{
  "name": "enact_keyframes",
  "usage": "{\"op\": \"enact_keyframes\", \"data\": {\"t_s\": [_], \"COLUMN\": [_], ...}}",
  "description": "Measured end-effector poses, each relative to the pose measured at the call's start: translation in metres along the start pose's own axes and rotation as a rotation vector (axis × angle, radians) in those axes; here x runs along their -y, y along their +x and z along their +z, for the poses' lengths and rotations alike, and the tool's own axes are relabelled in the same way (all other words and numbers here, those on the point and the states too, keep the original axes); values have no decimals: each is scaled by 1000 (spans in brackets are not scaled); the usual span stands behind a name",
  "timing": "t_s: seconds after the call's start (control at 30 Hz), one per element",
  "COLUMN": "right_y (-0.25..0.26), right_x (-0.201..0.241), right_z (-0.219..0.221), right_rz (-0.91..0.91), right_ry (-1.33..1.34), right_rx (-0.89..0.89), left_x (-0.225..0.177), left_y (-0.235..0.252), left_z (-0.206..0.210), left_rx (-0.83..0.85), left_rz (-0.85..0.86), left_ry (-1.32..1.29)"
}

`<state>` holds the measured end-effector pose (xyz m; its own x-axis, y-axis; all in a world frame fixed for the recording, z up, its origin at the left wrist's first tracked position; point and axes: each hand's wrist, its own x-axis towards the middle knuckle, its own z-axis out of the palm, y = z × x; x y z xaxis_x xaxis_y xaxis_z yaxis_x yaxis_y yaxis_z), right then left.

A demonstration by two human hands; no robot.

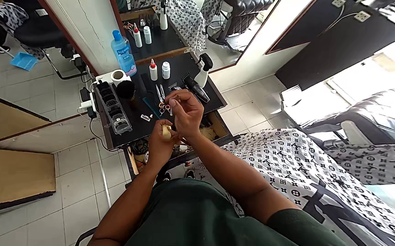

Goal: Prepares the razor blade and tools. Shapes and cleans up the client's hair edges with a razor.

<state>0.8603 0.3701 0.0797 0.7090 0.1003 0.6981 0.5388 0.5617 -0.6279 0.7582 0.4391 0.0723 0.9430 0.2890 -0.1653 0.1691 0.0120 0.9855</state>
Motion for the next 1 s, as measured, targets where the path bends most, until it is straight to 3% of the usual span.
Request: {"op": "enact_keyframes", "data": {"t_s": [0.13, 0.2, 0.3, 0.4, 0.6, 0.73, 0.8, 1.0], "right_y": [32, 50, 64, 54, 32, 37, 36, 24], "right_x": [-6, 4, 38, 64, 66, 71, 73, 51], "right_z": [-20, -39, -49, -38, -29, -19, -8, 30], "right_rz": [-171, -123, 128, 381, 580, 646, 632, 505], "right_ry": [-366, -404, -178, 39, 188, 237, 294, 376], "right_rx": [-194, -366, -561, -536, -513, -545, -518, -353], "left_x": [6, 20, 36, 28, 22, 25, 25, 18], "left_y": [2, 1, 17, 27, 37, 37, 37, 33], "left_z": [1, -4, -22, -40, -52, -47, -43, -38], "left_rx": [-41, -157, -392, -388, -296, -130, -29, 37], "left_rz": [123, 469, 1125, 1356, 1454, 1319, 1158, 1162], "left_ry": [165, 414, 779, 866, 686, 447, 253, 262]}}
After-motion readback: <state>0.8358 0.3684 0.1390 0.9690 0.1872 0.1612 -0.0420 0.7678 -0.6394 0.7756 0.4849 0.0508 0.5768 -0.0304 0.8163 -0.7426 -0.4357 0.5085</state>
